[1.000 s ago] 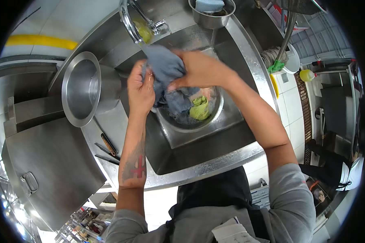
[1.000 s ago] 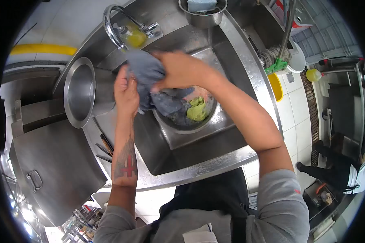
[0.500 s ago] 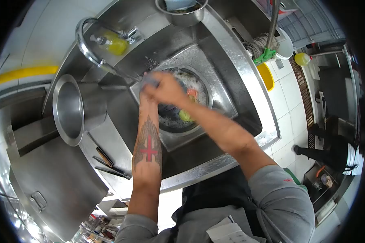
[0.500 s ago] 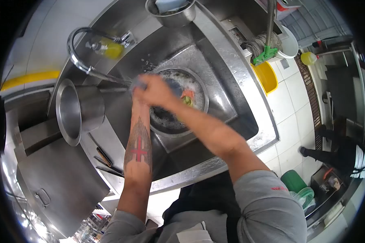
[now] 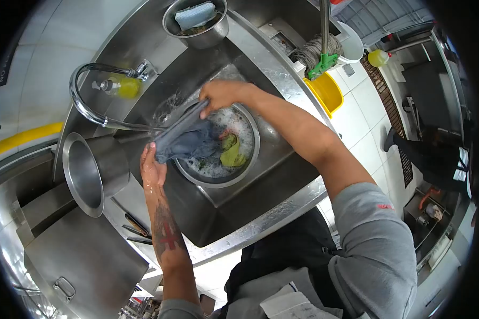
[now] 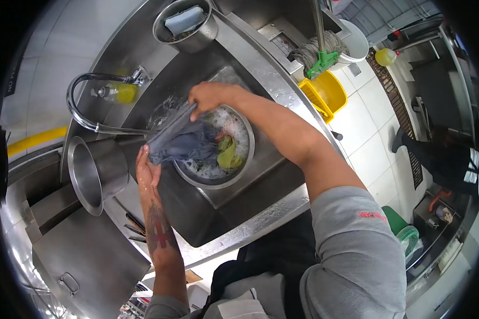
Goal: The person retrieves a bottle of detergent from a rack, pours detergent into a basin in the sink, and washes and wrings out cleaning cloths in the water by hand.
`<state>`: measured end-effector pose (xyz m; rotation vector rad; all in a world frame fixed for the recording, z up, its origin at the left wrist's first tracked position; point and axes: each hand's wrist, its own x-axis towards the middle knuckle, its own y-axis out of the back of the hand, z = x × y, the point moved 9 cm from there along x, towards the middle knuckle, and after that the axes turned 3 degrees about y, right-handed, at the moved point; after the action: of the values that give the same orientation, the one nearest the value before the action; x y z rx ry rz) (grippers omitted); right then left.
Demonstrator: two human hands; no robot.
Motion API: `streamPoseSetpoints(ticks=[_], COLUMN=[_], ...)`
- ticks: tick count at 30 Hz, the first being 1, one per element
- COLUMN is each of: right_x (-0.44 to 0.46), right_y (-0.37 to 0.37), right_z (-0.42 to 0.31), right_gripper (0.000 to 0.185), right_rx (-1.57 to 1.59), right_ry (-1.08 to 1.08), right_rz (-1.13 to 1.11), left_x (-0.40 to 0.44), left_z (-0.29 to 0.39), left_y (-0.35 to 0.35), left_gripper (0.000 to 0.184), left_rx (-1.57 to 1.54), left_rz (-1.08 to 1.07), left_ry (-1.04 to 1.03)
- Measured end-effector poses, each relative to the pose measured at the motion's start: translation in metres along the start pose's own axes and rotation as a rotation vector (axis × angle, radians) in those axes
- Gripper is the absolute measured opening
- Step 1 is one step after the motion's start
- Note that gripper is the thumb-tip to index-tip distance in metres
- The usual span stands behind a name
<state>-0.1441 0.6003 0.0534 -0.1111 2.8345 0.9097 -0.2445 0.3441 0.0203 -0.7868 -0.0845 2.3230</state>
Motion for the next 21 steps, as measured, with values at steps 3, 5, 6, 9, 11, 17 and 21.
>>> streamPoseSetpoints(ticks=[3, 5, 6, 9, 11, 17, 21], right_x=[0.008, 0.015, 0.018, 0.016, 0.030, 0.072, -0.001], right_y=[-0.002, -0.013, -0.032, -0.084, -0.093, -0.062, -0.098], right_z=[0.006, -0.007, -0.031, -0.129, -0.114, -0.023, -0.034], right_gripper=[0.040, 0.031, 0.028, 0.027, 0.030, 0.060, 0.069], right_rx=[0.794, 1.343, 1.060, 0.521, 0.342, 0.395, 0.375], right_ry=[0.030, 0.193, 0.089, 0.235, 0.234, -0.168, 0.084], right_rz=[0.216, 0.645, 0.659, 0.467, 0.490, 0.544, 0.218], left_x=[0.014, 0.029, 0.037, 0.037, 0.021, -0.002, -0.018], left_z=[-0.015, -0.036, -0.044, -0.052, -0.047, -0.037, 0.038], left_y=[-0.020, -0.045, -0.052, -0.069, -0.081, -0.074, -0.034], left_gripper=[0.050, 0.053, 0.052, 0.051, 0.050, 0.047, 0.049], left_rx=[-0.439, -0.529, -0.554, -0.602, -0.630, -0.228, -0.411], left_rz=[0.008, 0.086, 0.133, 0.209, 0.224, 0.059, 0.077], left_ry=[0.008, 0.104, 0.151, 0.238, 0.287, 0.293, 0.083])
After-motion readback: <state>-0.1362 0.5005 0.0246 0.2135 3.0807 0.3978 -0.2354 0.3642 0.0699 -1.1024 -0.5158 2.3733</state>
